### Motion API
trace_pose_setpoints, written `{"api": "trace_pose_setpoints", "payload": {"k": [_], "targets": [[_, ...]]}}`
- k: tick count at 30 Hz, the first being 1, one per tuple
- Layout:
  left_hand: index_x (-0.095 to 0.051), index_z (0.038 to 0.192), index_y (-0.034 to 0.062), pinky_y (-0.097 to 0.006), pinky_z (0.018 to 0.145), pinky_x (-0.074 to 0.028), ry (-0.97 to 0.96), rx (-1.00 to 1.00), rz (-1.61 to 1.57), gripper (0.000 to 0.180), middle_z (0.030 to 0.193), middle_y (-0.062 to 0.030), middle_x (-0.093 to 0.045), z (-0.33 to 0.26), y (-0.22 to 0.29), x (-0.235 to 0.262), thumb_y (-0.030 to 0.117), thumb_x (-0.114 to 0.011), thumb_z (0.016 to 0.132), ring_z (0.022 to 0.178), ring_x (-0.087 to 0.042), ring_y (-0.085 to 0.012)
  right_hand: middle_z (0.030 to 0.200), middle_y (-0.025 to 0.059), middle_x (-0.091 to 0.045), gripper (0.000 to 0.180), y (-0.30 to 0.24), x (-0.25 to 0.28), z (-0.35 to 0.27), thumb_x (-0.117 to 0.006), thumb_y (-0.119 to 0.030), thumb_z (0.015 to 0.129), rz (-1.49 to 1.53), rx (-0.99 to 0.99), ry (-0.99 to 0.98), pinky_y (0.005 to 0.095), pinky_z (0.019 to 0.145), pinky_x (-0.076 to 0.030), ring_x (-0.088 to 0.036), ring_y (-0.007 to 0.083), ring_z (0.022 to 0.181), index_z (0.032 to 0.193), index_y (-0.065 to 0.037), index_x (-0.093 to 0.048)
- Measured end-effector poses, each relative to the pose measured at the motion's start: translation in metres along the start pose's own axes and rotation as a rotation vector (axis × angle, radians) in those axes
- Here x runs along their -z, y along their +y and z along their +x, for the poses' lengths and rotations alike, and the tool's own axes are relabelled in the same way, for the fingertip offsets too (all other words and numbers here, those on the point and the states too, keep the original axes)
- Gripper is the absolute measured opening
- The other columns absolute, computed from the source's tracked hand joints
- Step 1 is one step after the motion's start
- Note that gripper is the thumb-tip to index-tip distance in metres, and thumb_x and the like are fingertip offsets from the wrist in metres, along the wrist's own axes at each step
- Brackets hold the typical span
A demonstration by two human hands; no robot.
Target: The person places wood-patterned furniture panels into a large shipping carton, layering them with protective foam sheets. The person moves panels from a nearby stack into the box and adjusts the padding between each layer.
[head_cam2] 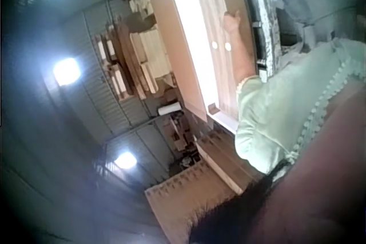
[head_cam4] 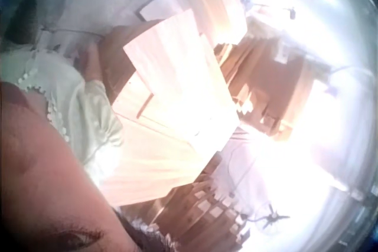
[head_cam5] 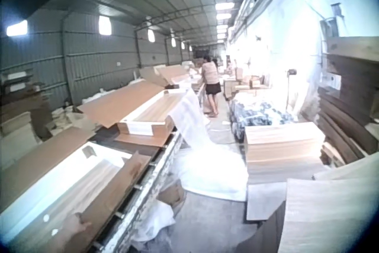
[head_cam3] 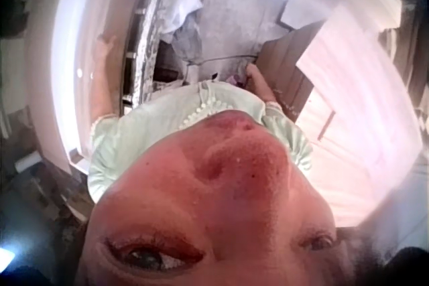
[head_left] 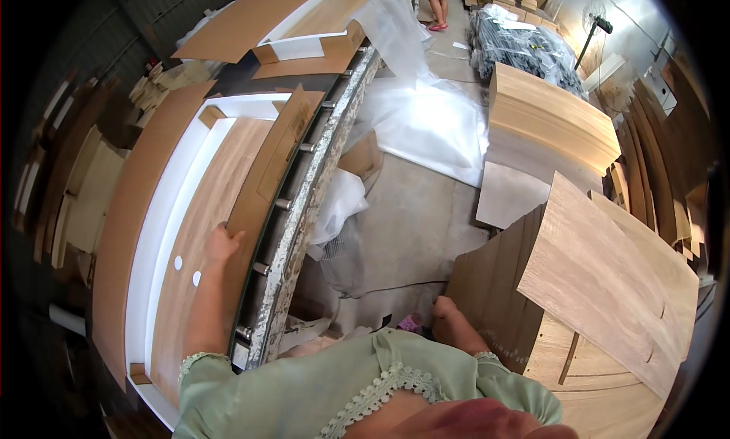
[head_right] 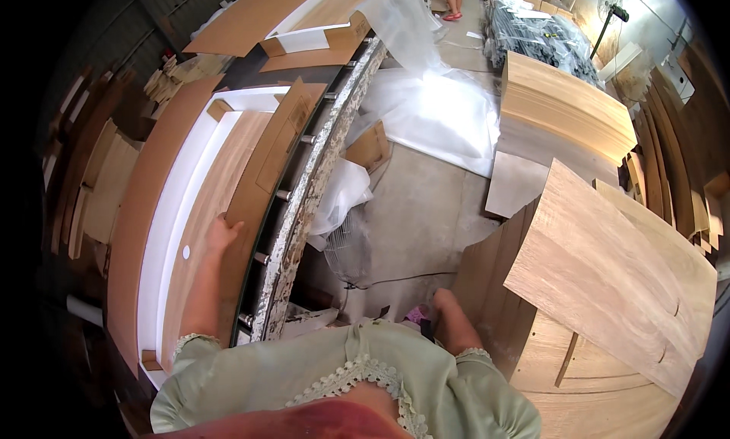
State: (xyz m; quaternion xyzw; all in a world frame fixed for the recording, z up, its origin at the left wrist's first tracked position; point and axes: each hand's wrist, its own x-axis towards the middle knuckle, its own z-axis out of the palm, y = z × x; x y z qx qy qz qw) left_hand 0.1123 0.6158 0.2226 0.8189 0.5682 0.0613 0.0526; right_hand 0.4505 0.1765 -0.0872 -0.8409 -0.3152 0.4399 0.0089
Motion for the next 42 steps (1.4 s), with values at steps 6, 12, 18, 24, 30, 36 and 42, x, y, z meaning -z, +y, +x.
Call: {"api": "trace_pose_setpoints", "payload": {"k": [6, 12, 18, 24, 30, 36, 42], "targets": [[-0.057, 0.106, 0.0016, -0.041, 0.078, -0.047, -0.025, 0.028, 0.09, 0.052, 0.095, -0.0206, -0.062, 0.005, 0.025, 0.013, 0.038, -0.067, 0.071, 0.091, -0.059, -0.034, 0.102, 0.0169, -0.061, 0.034, 0.013, -0.012, -0.011, -0.057, -0.03, 0.074, 0.101, -0.017, 0.038, 0.0367, 0.084, -0.046, -0.058, 0.0314, 0.096, 0.097, -0.006, -0.065], [-0.058, 0.105, 0.0018, -0.04, 0.079, -0.047, -0.049, 0.014, 0.078, 0.052, 0.095, -0.0203, -0.062, 0.011, 0.029, 0.011, 0.039, -0.067, 0.07, 0.091, -0.059, -0.0341, 0.099, 0.017, -0.061, 0.033, 0.045, -0.028, -0.005, -0.061, -0.027, 0.072, -0.131, -0.014, -0.131, 0.0353, 0.077, -0.047, -0.059, 0.0315, 0.093, 0.097, -0.005, -0.064], [-0.058, 0.104, -0.001, -0.04, 0.078, -0.047, -0.03, -0.048, 0.074, 0.051, 0.094, -0.0208, -0.062, 0.023, 0.025, 0.005, 0.036, -0.068, 0.071, 0.091, -0.059, -0.0345, 0.102, 0.0181, -0.06, 0.033, 0.046, -0.025, 0.009, -0.06, -0.028, 0.074, -0.017, -0.071, -0.035, 0.0368, 0.081, -0.047, -0.059, 0.0311, 0.095, 0.097, -0.005, -0.064], [-0.059, 0.097, -0.0005, -0.041, 0.076, -0.047, 0.0, -0.066, 0.106, 0.047, 0.089, -0.021, -0.063, 0.025, 0.023, 0.003, 0.037, -0.069, 0.07, 0.086, -0.06, -0.0356, 0.106, 0.0148, -0.06, 0.037, -0.002, -0.014, -0.008, -0.059, -0.03, 0.073, 0.023, -0.074, -0.053, 0.0361, 0.087, -0.045, -0.057, 0.029, 0.1, 0.101, -0.007, -0.064], [-0.059, 0.092, -0.0002, -0.042, 0.074, -0.047, 0.033, -0.115, 0.112, 0.045, 0.084, -0.0205, -0.063, 0.036, 0.027, 0.001, 0.038, -0.069, 0.07, 0.083, -0.06, -0.036, 0.107, 0.0142, -0.06, 0.036, -0.011, -0.007, -0.029, -0.059, -0.029, 0.073, -0.03, -0.034, -0.106, 0.0359, 0.086, -0.045, -0.057, 0.0288, 0.1, 0.102, -0.007, -0.064], [-0.057, 0.093, -0.0012, -0.042, 0.076, -0.047, -0.015, -0.178, 0.022, 0.044, 0.091, -0.0228, -0.061, 0.051, 0.022, -0.004, 0.036, -0.067, 0.072, 0.089, -0.059, -0.0364, 0.108, 0.0147, -0.059, 0.036, -0.02, -0.007, -0.068, -0.057, -0.025, 0.072, 0.182, -0.205, 0.005, 0.0371, 0.085, -0.046, -0.057, 0.0299, 0.1, 0.102, -0.005, -0.063], [-0.054, 0.099, -0.0036, -0.043, 0.078, -0.046, -0.099, -0.137, 0.006, 0.042, 0.096, -0.0247, -0.06, 0.046, 0.026, -0.002, 0.029, -0.063, 0.074, 0.093, -0.058, -0.0365, 0.107, 0.016, -0.059, 0.035, -0.062, -0.031, -0.112, -0.057, -0.026, 0.073, -0.162, -0.04, -0.105, 0.038, 0.086, -0.045, -0.056, 0.0306, 0.101, 0.1, -0.005, -0.063]]}}
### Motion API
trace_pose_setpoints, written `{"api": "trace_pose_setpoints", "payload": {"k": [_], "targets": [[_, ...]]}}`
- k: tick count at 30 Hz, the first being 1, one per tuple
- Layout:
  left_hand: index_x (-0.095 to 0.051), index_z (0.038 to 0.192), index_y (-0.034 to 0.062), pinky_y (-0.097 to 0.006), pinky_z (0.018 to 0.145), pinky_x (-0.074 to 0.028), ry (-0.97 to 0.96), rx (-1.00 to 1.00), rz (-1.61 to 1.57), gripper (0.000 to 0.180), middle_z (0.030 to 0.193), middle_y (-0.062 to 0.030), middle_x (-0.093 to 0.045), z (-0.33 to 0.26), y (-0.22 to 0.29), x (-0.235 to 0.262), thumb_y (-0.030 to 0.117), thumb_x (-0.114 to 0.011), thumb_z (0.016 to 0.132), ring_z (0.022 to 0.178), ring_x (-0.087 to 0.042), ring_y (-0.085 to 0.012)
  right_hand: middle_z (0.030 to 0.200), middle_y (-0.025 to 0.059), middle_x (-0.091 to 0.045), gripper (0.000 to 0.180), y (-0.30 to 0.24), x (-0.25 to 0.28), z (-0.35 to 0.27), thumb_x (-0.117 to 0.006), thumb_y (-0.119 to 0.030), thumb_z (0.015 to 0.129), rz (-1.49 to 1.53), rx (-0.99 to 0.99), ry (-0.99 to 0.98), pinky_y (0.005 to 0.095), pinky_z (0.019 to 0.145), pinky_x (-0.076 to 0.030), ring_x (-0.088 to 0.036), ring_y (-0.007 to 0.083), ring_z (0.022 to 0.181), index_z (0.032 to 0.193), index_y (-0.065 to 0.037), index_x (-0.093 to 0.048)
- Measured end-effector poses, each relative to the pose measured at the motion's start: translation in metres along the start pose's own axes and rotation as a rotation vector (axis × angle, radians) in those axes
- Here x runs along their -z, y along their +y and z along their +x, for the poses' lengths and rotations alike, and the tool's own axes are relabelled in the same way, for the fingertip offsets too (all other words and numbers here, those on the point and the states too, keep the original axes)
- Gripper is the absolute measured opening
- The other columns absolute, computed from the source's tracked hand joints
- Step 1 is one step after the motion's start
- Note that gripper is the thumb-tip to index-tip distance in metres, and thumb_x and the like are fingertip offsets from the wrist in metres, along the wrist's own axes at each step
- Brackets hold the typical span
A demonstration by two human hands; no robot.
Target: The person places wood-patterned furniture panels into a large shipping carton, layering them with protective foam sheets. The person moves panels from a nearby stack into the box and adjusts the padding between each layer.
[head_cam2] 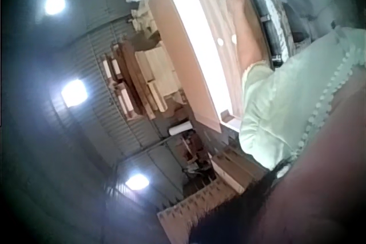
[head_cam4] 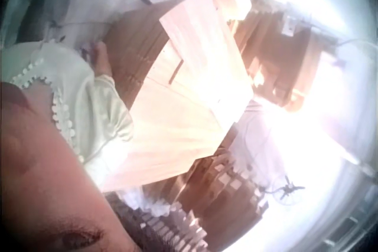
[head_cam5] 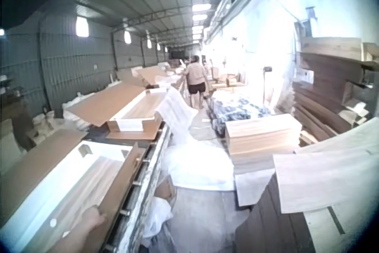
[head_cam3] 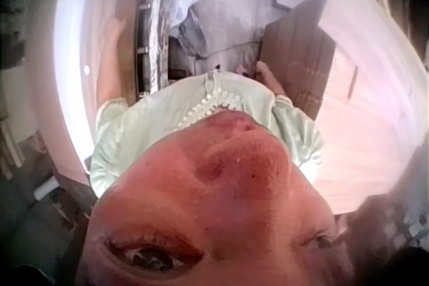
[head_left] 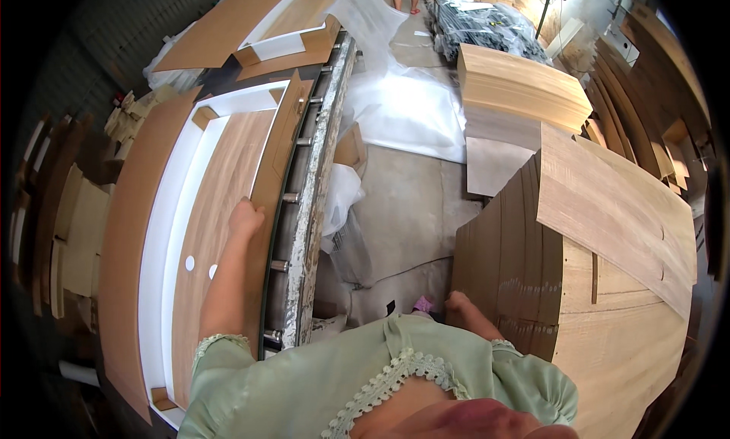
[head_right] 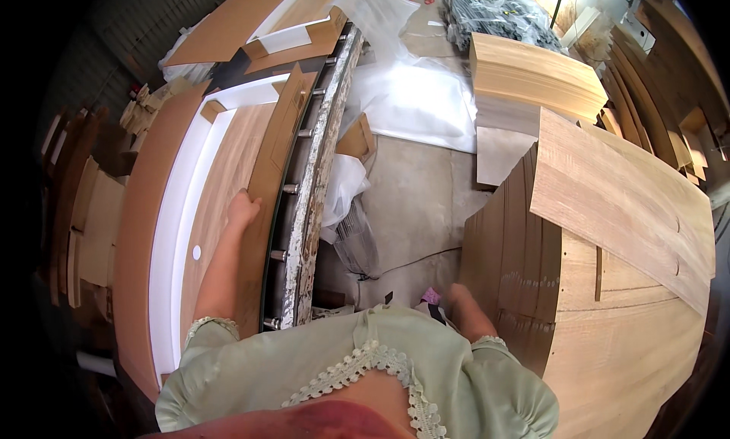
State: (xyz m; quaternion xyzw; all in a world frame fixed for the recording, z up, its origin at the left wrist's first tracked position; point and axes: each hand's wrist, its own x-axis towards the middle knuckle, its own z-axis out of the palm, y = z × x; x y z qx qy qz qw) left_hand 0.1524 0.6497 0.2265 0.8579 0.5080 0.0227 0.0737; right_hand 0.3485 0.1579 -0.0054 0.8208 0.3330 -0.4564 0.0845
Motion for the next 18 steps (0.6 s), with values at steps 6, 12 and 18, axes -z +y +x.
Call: {"api": "trace_pose_setpoints", "payload": {"k": [6, 12, 18], "targets": [[-0.054, 0.101, -0.0045, -0.042, 0.082, -0.046, -0.053, -0.084, -0.039, 0.041, 0.101, -0.0242, -0.059, 0.016, 0.01, 0.002, 0.027, -0.06, 0.075, 0.096, -0.057, -0.0358, 0.105, 0.0167, -0.06, 0.033, -0.005, -0.083, 0.014, -0.057, -0.028, 0.073, 0.212, -0.124, 0.069, 0.039, 0.084, -0.045, -0.056, 0.0325, 0.099, 0.098, -0.007, -0.064], [-0.056, 0.102, -0.0029, -0.042, 0.08, -0.046, -0.09, -0.118, -0.038, 0.043, 0.101, -0.024, -0.059, 0.02, 0.012, 0.007, 0.029, -0.061, 0.075, 0.096, -0.058, -0.0353, 0.102, 0.0172, -0.06, 0.036, -0.016, -0.107, -0.02, -0.057, -0.034, 0.075, 0.156, -0.072, 0.068, 0.0396, 0.082, -0.045, -0.057, 0.0339, 0.096, 0.096, -0.007, -0.064], [-0.06, 0.099, 0.0009, -0.041, 0.081, -0.047, -0.063, -0.077, -0.103, 0.031, 0.104, -0.0204, -0.06, 0.021, 0.017, 0.008, 0.016, -0.054, 0.072, 0.097, -0.058, -0.0331, 0.102, 0.0219, -0.059, 0.035, -0.033, -0.117, -0.059, -0.055, -0.03, 0.073, 0.259, -0.208, 0.105, 0.0398, 0.08, -0.046, -0.056, 0.0364, 0.096, 0.094, -0.003, -0.064]]}}
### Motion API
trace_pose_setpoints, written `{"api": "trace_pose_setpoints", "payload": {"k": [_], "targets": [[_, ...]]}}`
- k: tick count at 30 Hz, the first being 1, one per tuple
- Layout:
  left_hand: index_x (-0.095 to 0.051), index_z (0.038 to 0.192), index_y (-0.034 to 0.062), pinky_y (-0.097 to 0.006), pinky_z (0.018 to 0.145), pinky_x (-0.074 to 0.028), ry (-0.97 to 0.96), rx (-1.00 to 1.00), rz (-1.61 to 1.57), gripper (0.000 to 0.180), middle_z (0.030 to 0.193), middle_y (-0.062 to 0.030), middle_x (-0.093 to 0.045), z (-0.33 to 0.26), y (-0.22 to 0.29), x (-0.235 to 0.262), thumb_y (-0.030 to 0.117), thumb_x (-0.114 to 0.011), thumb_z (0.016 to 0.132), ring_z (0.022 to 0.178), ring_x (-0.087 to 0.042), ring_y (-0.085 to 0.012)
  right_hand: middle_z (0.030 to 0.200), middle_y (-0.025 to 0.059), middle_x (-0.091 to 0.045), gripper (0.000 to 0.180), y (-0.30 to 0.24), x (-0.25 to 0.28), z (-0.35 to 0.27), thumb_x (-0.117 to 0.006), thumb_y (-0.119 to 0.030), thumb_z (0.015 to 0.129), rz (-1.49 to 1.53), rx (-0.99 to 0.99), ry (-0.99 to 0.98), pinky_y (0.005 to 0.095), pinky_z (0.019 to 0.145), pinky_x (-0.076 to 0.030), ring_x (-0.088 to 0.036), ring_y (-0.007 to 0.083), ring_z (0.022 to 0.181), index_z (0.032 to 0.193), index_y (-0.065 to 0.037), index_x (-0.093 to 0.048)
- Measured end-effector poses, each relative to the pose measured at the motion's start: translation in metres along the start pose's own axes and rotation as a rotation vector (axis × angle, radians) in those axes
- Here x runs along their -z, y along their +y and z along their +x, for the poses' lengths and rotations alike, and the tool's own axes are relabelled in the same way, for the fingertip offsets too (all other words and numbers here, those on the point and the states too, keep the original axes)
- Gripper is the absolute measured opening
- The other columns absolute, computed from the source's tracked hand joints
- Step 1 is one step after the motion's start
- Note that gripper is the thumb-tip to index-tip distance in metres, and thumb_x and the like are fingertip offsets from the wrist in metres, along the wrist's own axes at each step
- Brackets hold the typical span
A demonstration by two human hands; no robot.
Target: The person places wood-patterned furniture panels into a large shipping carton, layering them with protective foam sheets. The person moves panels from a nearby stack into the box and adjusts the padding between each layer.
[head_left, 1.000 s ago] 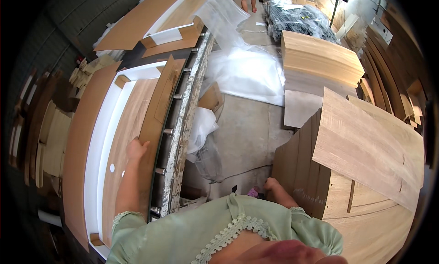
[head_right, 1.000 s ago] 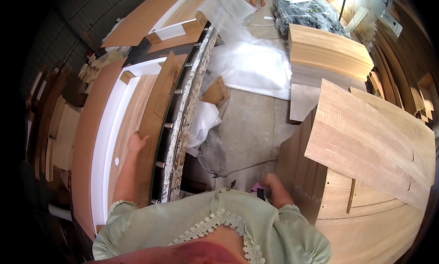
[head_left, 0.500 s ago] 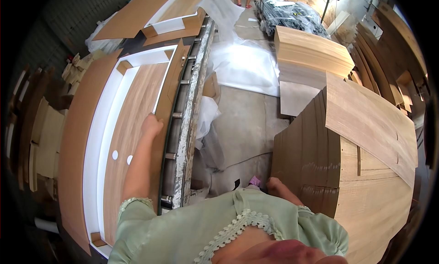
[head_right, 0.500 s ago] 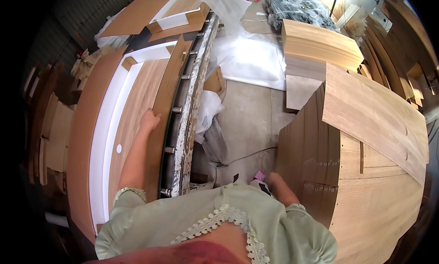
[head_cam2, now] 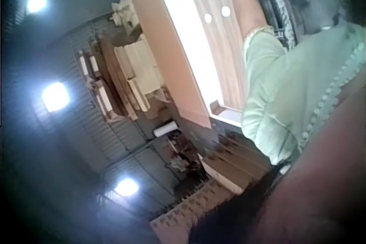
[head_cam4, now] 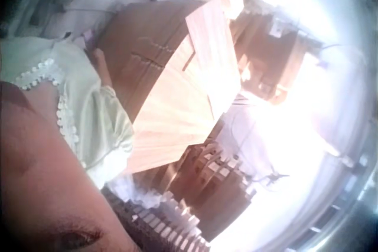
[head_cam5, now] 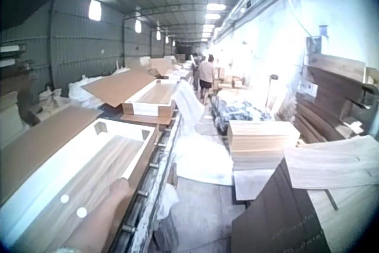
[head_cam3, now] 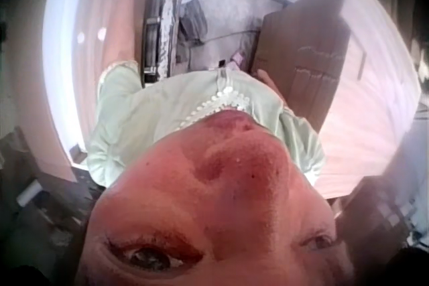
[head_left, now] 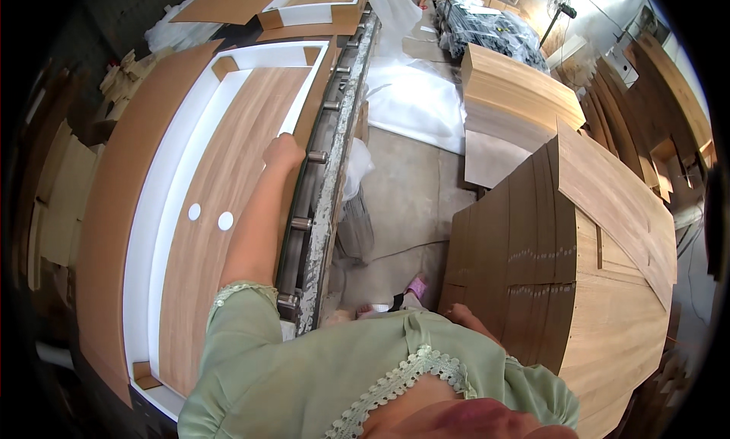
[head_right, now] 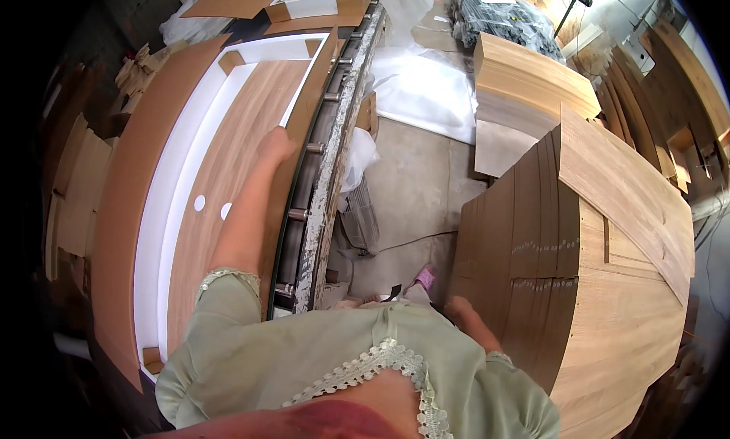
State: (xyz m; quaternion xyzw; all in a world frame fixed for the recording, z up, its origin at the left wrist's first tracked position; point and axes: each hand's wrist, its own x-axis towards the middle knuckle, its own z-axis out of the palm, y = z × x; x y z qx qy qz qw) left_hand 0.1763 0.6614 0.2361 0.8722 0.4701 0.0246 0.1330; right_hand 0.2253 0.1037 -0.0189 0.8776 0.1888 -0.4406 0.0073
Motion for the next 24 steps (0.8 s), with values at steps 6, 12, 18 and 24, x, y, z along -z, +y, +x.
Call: {"api": "trace_pose_setpoints", "payload": {"k": [6, 12, 18, 24], "targets": [[-0.061, 0.099, 0.0013, -0.039, 0.081, -0.048, 0.0, 0.004, -0.022, 0.032, 0.104, -0.0189, -0.061, 0.006, -0.007, 0.001, 0.017, -0.055, 0.071, 0.098, -0.059, -0.0317, 0.098, 0.0196, -0.061, 0.031, -0.024, -0.004, -0.009, -0.052, -0.027, 0.074, -0.105, 0.145, -0.012, 0.0404, 0.081, -0.046, -0.057, 0.035, 0.094, 0.091, -0.003, -0.065], [-0.061, 0.1, 0.0018, -0.039, 0.082, -0.048, -0.046, -0.035, -0.009, 0.033, 0.105, -0.0179, -0.06, 0.021, 0.014, -0.003, 0.018, -0.055, 0.071, 0.099, -0.058, -0.0311, 0.097, 0.0181, -0.061, 0.035, -0.022, -0.013, -0.01, -0.052, -0.034, 0.077, -0.029, 0.121, 0.006, 0.0404, 0.081, -0.046, -0.058, 0.035, 0.093, 0.091, -0.005, -0.065], [-0.064, 0.087, -0.0034, -0.045, 0.076, -0.048, 0.043, -0.228, 0.071, 0.035, 0.09, -0.025, -0.062, 0.063, -0.028, -0.027, 0.023, -0.055, 0.067, 0.088, -0.06, -0.0375, 0.094, 0.0185, -0.062, 0.049, -0.012, -0.026, 0.028, -0.055, -0.051, 0.074, -0.039, 0.014, 0.031, 0.0395, 0.076, -0.048, -0.06, 0.0335, 0.09, 0.089, -0.005, -0.066], [-0.059, 0.096, -0.0045, -0.043, 0.083, -0.044, 0.054, -0.208, 0.152, 0.039, 0.099, -0.0271, -0.058, 0.056, -0.003, -0.02, 0.027, -0.058, 0.072, 0.097, -0.055, -0.039, 0.104, 0.0165, -0.06, 0.036, -0.017, -0.007, 0.011, -0.056, -0.035, 0.077, -0.009, 0.004, -0.027, 0.039, 0.082, -0.046, -0.057, 0.0317, 0.098, 0.097, -0.006, -0.065]]}}
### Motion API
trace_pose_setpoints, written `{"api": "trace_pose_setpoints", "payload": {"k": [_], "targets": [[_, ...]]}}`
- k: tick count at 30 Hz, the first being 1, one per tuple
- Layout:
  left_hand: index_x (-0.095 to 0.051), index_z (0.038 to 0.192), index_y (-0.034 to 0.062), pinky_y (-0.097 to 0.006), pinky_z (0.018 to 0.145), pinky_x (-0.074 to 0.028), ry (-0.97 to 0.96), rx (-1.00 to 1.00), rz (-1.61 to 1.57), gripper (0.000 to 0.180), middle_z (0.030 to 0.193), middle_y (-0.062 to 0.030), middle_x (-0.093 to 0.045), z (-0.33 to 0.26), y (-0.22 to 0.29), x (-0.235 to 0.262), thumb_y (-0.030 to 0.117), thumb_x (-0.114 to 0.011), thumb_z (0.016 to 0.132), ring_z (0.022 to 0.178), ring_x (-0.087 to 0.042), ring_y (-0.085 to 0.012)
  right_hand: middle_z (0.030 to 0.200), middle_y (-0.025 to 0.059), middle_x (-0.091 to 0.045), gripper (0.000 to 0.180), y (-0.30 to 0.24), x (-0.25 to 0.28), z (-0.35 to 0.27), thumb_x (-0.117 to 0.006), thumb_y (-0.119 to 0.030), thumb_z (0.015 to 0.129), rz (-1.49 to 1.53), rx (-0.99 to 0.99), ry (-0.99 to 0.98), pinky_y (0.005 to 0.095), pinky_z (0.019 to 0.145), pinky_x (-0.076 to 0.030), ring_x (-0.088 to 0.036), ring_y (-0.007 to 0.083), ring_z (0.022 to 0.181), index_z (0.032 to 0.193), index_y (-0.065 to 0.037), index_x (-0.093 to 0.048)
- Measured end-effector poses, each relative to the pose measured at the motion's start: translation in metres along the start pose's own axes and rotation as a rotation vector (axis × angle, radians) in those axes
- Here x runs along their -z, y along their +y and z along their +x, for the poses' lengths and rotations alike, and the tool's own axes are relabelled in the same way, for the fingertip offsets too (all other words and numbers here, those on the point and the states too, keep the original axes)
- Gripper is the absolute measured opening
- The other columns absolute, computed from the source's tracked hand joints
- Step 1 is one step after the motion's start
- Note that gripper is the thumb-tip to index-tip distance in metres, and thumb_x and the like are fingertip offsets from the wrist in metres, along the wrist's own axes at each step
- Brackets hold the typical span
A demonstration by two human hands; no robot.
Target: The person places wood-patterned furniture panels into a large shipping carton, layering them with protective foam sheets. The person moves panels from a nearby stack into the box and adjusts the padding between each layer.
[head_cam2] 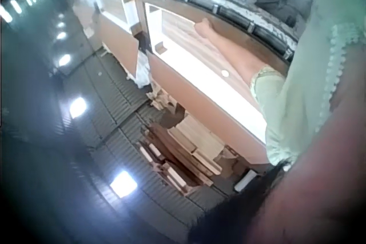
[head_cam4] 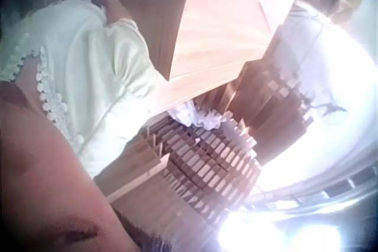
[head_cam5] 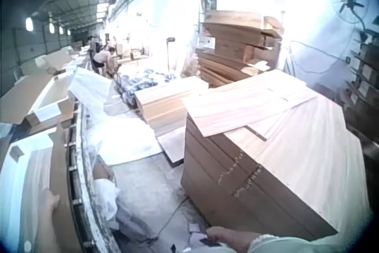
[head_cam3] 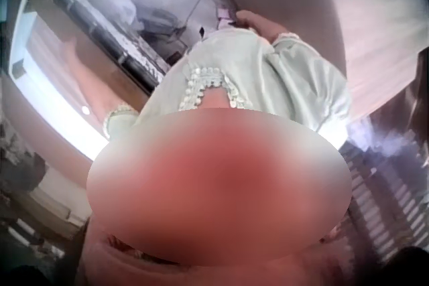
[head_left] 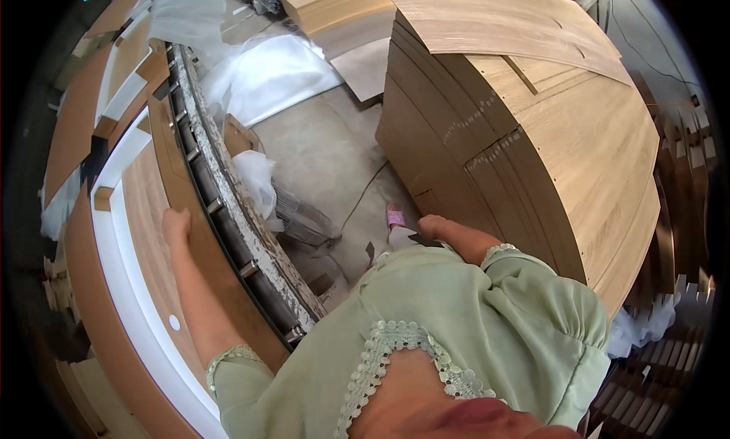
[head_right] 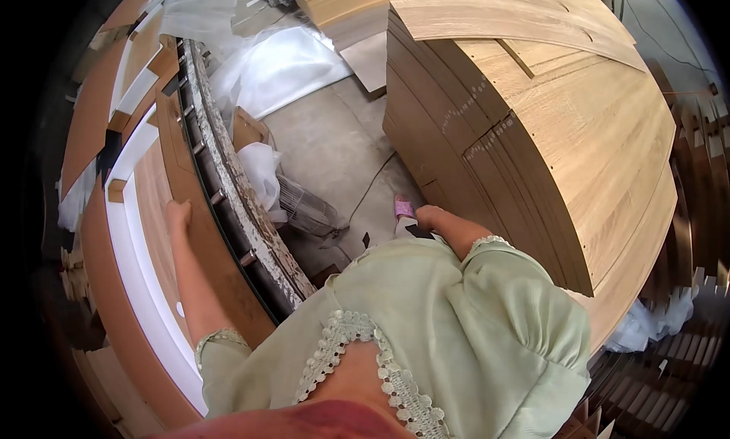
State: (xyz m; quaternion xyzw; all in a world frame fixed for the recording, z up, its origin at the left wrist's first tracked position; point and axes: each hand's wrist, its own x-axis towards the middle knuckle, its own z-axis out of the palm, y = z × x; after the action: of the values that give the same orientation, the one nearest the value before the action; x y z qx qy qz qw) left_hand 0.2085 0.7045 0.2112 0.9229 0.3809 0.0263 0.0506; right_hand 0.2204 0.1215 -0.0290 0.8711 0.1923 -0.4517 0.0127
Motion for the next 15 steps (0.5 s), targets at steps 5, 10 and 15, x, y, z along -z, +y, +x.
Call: {"api": "trace_pose_setpoints", "payload": {"k": [5, 10, 15], "targets": [[-0.059, 0.098, -0.0033, -0.042, 0.082, -0.044, -0.017, 0.037, -0.004, 0.039, 0.1, -0.0254, -0.059, 0.007, 0.007, 0.003, 0.027, -0.061, 0.073, 0.097, -0.056, -0.0382, 0.102, 0.0163, -0.061, 0.029, -0.013, 0.034, -0.007, -0.054, -0.025, 0.076, -0.016, 0.022, -0.061, 0.0397, 0.08, -0.047, -0.058, 0.0315, 0.096, 0.095, -0.007, -0.065], [-0.064, 0.087, -0.0014, -0.043, 0.075, -0.048, -0.021, 0.028, -0.029, 0.034, 0.089, -0.0228, -0.062, 0.018, -0.022, -0.011, 0.028, -0.061, 0.071, 0.086, -0.061, -0.0358, 0.088, 0.0203, -0.062, 0.023, 0.014, 0.034, 0.069, -0.054, -0.022, 0.072, -0.14, 0.376, 0.045, 0.0413, 0.07, -0.049, -0.061, 0.0352, 0.081, 0.082, -0.005, -0.066], [-0.058, 0.097, -0.0016, -0.042, 0.077, -0.047, -0.03, 0.172, -0.032, 0.043, 0.097, -0.0223, -0.06, 0.014, 0.018, 0.009, 0.031, -0.065, 0.071, 0.092, -0.058, -0.0343, 0.084, 0.0151, -0.063, 0.02, -0.011, 0.085, 0.057, -0.056, -0.025, 0.071, -0.147, 0.388, 0.037, 0.0409, 0.069, -0.048, -0.06, 0.034, 0.079, 0.079, -0.009, -0.065]]}}
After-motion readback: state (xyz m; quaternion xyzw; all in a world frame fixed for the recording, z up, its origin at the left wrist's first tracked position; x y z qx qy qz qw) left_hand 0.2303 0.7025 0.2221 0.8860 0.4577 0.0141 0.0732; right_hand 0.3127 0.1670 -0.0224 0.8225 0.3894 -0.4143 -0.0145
